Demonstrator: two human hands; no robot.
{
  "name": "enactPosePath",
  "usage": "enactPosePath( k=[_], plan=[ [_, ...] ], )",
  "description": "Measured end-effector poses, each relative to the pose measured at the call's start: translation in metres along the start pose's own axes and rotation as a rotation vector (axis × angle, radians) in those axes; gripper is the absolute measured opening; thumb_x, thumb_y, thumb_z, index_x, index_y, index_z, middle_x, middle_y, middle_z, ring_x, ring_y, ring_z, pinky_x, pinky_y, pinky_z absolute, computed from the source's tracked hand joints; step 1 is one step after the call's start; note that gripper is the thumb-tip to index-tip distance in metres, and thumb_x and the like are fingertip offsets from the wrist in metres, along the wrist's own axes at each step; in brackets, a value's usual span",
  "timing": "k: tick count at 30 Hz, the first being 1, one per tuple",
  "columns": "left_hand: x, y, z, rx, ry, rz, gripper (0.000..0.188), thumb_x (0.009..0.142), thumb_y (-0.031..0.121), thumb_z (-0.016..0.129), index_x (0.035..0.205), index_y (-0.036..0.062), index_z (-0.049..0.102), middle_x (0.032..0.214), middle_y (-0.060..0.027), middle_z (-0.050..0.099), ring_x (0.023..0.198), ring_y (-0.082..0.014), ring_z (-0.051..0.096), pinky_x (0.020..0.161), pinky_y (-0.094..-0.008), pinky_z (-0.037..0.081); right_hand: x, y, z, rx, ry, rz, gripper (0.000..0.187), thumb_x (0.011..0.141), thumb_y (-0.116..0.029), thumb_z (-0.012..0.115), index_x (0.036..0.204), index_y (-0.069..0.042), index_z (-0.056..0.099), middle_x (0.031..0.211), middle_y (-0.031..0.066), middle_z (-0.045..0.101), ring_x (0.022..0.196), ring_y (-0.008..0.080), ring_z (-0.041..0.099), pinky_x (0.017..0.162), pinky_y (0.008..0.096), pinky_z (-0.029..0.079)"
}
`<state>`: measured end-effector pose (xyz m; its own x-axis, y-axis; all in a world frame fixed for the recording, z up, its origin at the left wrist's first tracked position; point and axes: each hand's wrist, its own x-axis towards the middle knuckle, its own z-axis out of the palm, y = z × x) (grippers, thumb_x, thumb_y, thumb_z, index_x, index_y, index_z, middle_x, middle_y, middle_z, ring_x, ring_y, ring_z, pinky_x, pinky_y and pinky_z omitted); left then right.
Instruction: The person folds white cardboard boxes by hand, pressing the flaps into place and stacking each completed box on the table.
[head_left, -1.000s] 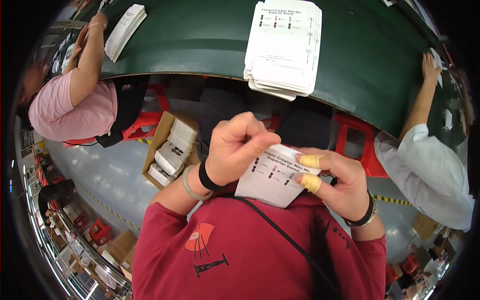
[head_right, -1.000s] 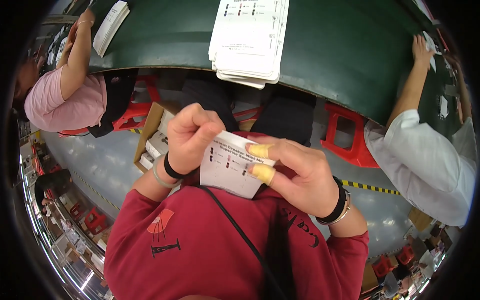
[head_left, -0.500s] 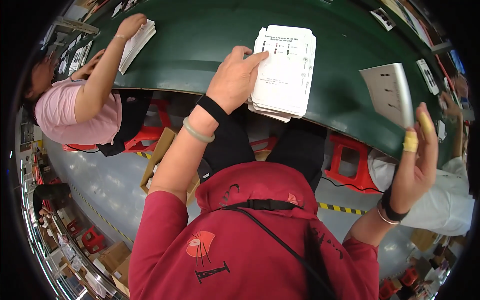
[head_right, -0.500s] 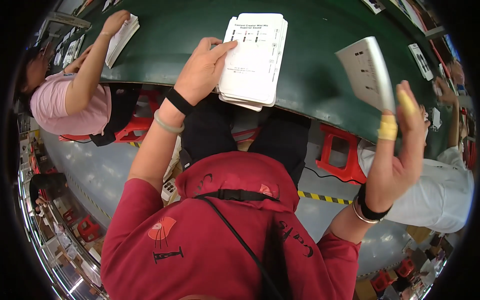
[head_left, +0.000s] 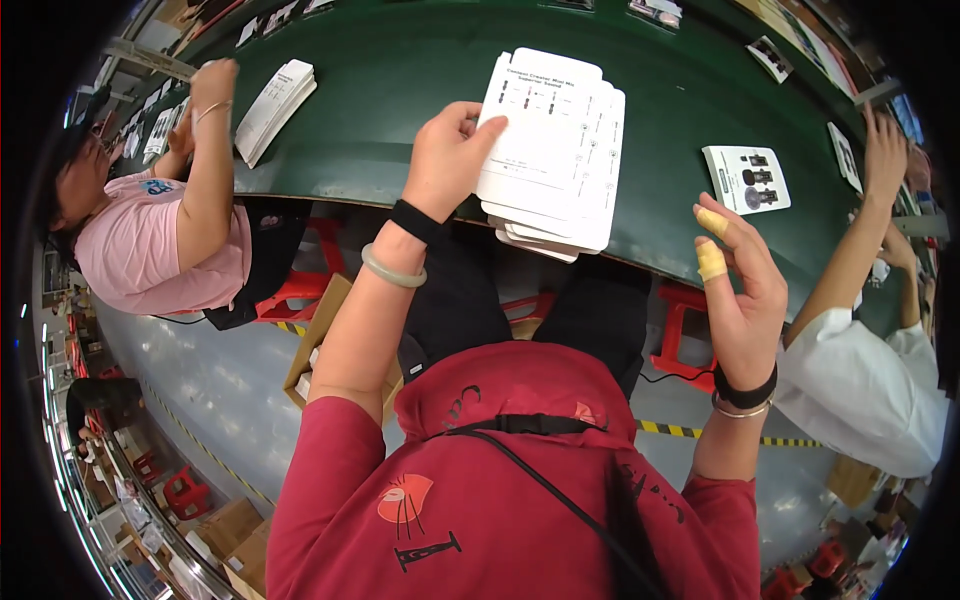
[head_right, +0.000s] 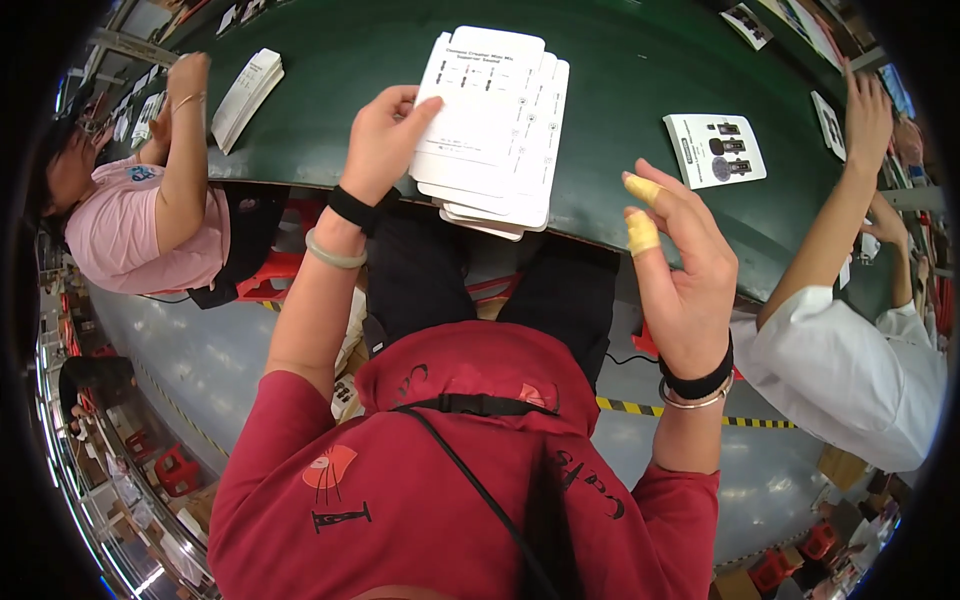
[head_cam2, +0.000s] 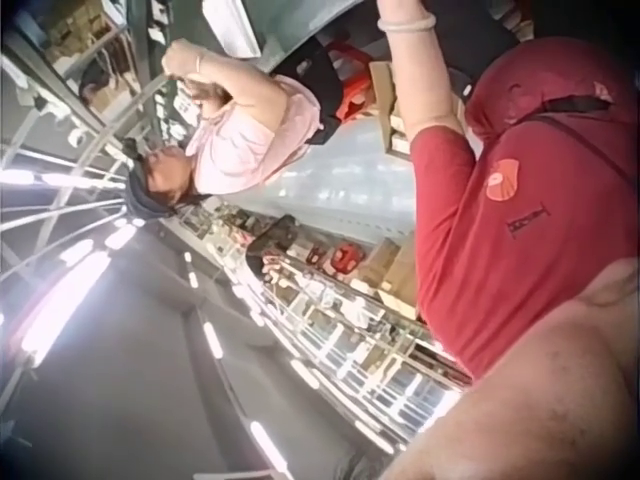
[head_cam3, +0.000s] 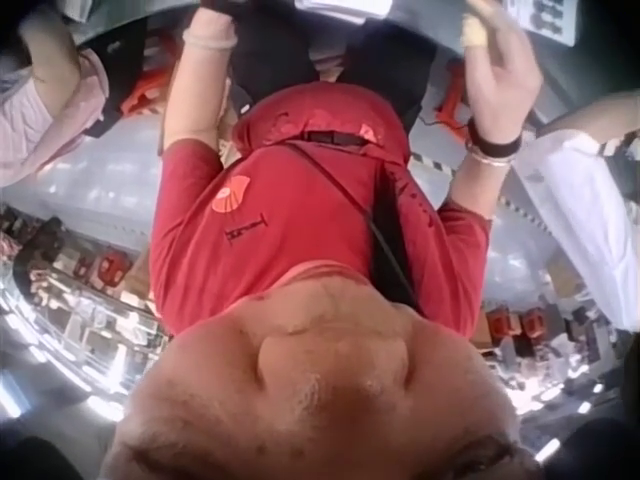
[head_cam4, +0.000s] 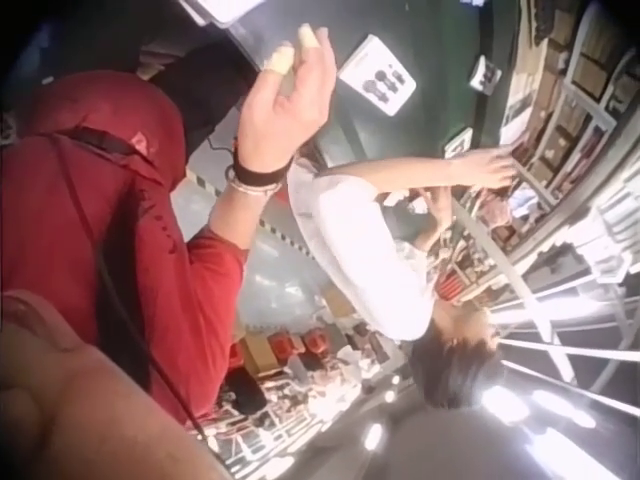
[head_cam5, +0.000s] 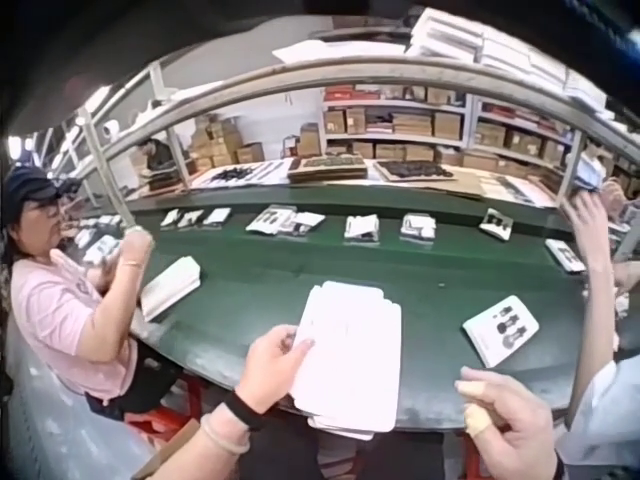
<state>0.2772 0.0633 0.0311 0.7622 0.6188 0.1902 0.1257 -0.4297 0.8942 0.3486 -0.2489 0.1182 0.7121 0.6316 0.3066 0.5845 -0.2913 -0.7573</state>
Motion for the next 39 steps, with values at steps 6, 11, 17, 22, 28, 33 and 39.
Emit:
enactPosePath(
  k=[6, 11, 17, 22, 28, 33, 39],
  plan=[
    [-0.019, 0.04, 0.001, -0.27, 0.01, 0.058, 0.031, 0.091, 0.025, 0.07, 0.092, -0.0049, 0.064, 0.074, -0.0096, 0.066, 0.062, -0.0182, 0.061, 0.061, -0.0295, 0.049, 0.054, -0.012, 0.027, -0.029, 0.035, -0.278, 0.03, 0.092, 0.002, 0.056, 0.121, 0.001, 0.064, 0.128, 0.0142, 0.063, 0.096, 0.0188, 0.067, 0.082, 0.0283, 0.053],
    [-0.008, 0.025, 0.014, -0.042, 0.101, 0.175, 0.03, 0.093, 0.024, 0.067, 0.085, -0.0039, 0.061, 0.073, -0.0104, 0.066, 0.062, -0.0168, 0.06, 0.06, -0.0301, 0.049, 0.109, 0.025, 0.067, -0.197, 0.075, -0.374, 0.03, 0.09, 0.0, 0.057, 0.12, 0.001, 0.064, 0.125, 0.015, 0.064, 0.093, 0.0231, 0.067, 0.081, 0.0298, 0.053],
    [0.013, 0.004, 0.018, -0.033, 0.223, 0.042, 0.031, 0.095, 0.024, 0.066, 0.084, -0.0037, 0.06, 0.073, -0.01, 0.065, 0.063, -0.0148, 0.058, 0.059, -0.0297, 0.048, 0.098, 0.03, 0.09, -0.344, 0.148, -0.492, 0.028, 0.09, -0.003, 0.061, 0.118, -0.002, 0.066, 0.122, 0.0149, 0.064, 0.099, 0.0236, 0.063, 0.083, 0.0333, 0.052],
    [0.012, 0.006, 0.008, -0.13, 0.246, 0.046, 0.029, 0.096, 0.022, 0.065, 0.084, -0.0034, 0.059, 0.072, -0.0075, 0.064, 0.062, -0.0124, 0.056, 0.058, -0.0285, 0.047, 0.084, 0.01, 0.076, -0.207, 0.042, -0.363, 0.029, 0.089, -0.005, 0.064, 0.118, -0.003, 0.065, 0.122, 0.0144, 0.064, 0.099, 0.0229, 0.062, 0.081, 0.0326, 0.052],
    [-0.009, 0.042, 0.008, -0.31, 0.14, 0.21, 0.022, 0.096, 0.014, 0.065, 0.083, -0.002, 0.057, 0.071, -0.0031, 0.061, 0.063, -0.0077, 0.051, 0.057, -0.025, 0.044, 0.11, 0.0, 0.065, -0.217, 0.184, -0.452, 0.029, 0.088, -0.006, 0.067, 0.117, -0.002, 0.065, 0.111, 0.011, 0.066, 0.089, 0.0216, 0.061, 0.075, 0.0305, 0.052],
    [-0.039, 0.068, 0.0, -0.351, 0.011, 0.416, 0.019, 0.095, 0.009, 0.065, 0.081, -0.0002, 0.056, 0.083, -0.0023, 0.062, 0.071, -0.0064, 0.051, 0.064, -0.0236, 0.043, 0.114, -0.038, 0.045, -0.187, 0.18, -0.369, 0.022, 0.085, -0.011, 0.074, 0.103, 0.0, 0.067, 0.091, 0.0073, 0.061, 0.075, 0.0184, 0.058, 0.067, 0.0286, 0.048],
    [-0.087, 0.078, -0.017, -0.925, -0.585, -0.13, 0.039, 0.089, 0.017, 0.071, 0.118, -0.0016, 0.054, 0.117, -0.0104, 0.06, 0.104, -0.0167, 0.057, 0.091, -0.0291, 0.045, 0.086, -0.057, -0.002, -0.111, -0.397, -0.142, 0.023, 0.078, -0.015, 0.081, 0.084, 0.001, 0.066, 0.077, 0.0046, 0.051, 0.066, 0.0147, 0.05, 0.06, 0.0269, 0.04]
  ],
)
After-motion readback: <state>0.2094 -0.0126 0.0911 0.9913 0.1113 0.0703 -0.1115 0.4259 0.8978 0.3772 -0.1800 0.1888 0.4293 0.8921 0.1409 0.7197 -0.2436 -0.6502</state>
